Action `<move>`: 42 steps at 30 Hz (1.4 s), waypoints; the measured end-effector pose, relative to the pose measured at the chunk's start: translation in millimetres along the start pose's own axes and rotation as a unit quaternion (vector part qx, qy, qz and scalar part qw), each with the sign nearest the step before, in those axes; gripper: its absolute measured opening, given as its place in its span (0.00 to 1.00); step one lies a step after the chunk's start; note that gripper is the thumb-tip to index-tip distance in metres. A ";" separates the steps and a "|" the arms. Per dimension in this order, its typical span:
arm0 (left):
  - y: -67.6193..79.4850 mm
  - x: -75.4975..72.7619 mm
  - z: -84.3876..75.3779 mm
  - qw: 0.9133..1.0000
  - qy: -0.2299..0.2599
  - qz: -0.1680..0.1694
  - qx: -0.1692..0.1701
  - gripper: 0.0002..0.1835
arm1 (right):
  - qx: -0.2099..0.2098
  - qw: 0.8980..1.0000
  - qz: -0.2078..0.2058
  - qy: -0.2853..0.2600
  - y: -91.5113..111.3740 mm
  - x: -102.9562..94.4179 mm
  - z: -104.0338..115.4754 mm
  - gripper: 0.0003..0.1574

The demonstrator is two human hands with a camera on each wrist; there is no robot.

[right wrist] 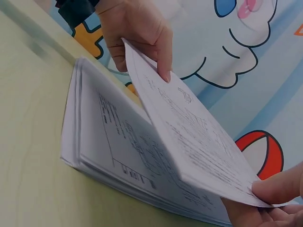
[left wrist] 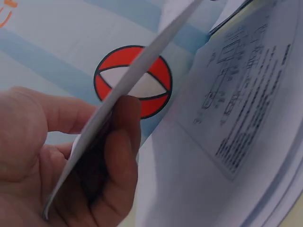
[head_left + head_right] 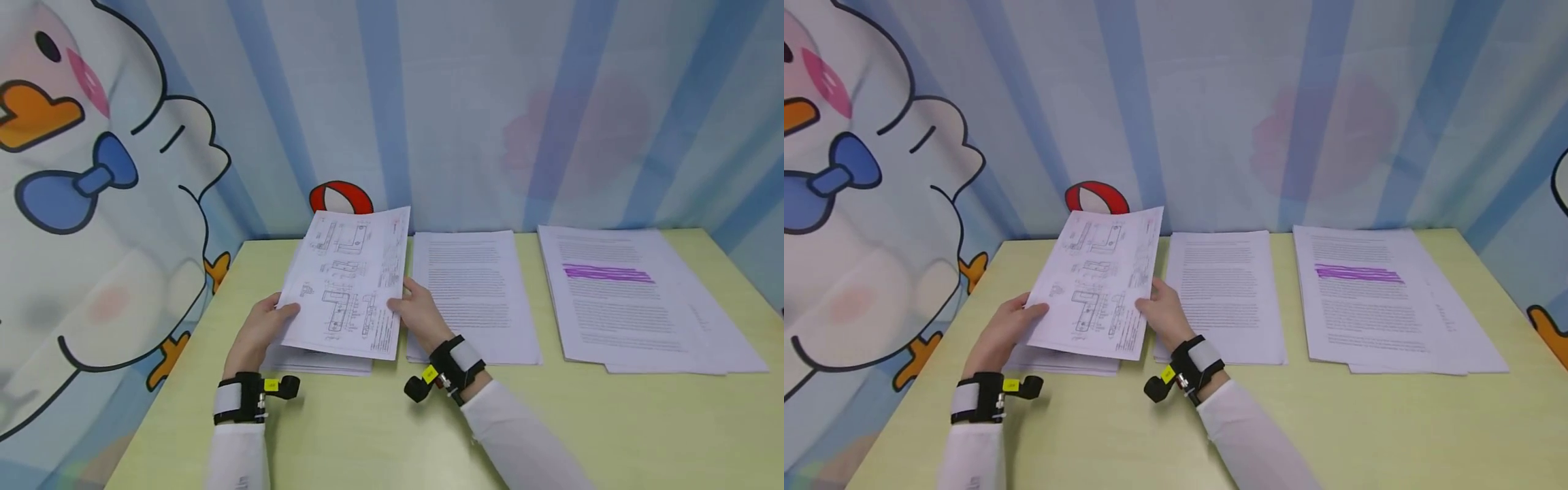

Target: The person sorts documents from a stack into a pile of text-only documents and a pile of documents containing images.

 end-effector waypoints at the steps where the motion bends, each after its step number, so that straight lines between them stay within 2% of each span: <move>1: 0.1 -3.0 3.0 1.000 -0.005 -0.001 -0.006 0.31 | 0.002 1.000 0.002 0.000 -0.6 3.2 -3.2 0.37; 6: -0.3 -14.5 16.6 0.999 -0.020 -0.013 -0.037 0.34 | 0.007 1.000 0.014 0.015 -3.8 16.1 -17.6 0.40; 10: -3.8 -17.6 25.2 0.998 -0.019 -0.012 -0.057 0.33 | 0.010 0.999 0.003 0.032 -6.0 20.6 -23.3 0.41; 15: -5.9 -17.1 31.9 0.998 -0.028 -0.016 -0.051 0.33 | 0.015 0.999 0.006 0.051 -5.6 24.1 -24.2 0.40; 22: -2.6 -17.5 33.9 0.996 -0.050 -0.059 -0.052 0.33 | 0.014 0.999 0.012 0.046 -1.1 24.8 -20.9 0.34; 25: -0.1 -18.8 33.5 0.993 -0.061 -0.087 -0.055 0.34 | 0.003 0.996 0.009 0.091 1.4 21.9 -16.2 0.32; 29: 4.3 -19.1 32.0 0.989 -0.076 -0.111 -0.059 0.34 | -0.022 0.986 -0.008 0.165 5.4 9.4 -4.8 0.27; 33: 5.3 -19.9 29.1 0.985 -0.105 -0.127 -0.057 0.33 | -0.024 0.986 -0.021 0.161 8.0 -7.7 8.9 0.24; 36: -7.9 -21.1 35.2 0.979 -0.130 -0.147 -0.046 0.32 | -0.026 0.988 -0.012 0.152 10.4 -21.5 19.5 0.24; 38: -28.0 -18.4 46.5 0.974 -0.144 -0.171 -0.023 0.34 | -0.034 0.986 -0.004 0.161 12.8 -32.1 26.4 0.24; 40: -46.8 -10.2 53.1 0.969 -0.156 -0.192 0.003 0.37 | -0.049 0.982 0.005 0.180 15.9 -44.7 32.9 0.25; 42: -55.2 1.0 46.3 0.963 -0.168 -0.206 0.038 0.39 | -0.071 0.976 0.011 0.206 18.6 -59.1 38.7 0.25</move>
Point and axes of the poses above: each hand's wrist, its own y-axis away from the middle knuckle, its own x-axis out of the palm, z = x × y, the point moved 3 cm from there along -y, towards the middle knuckle, and after that the axes turned 10 degrees about -y, right-handed, at the moved point
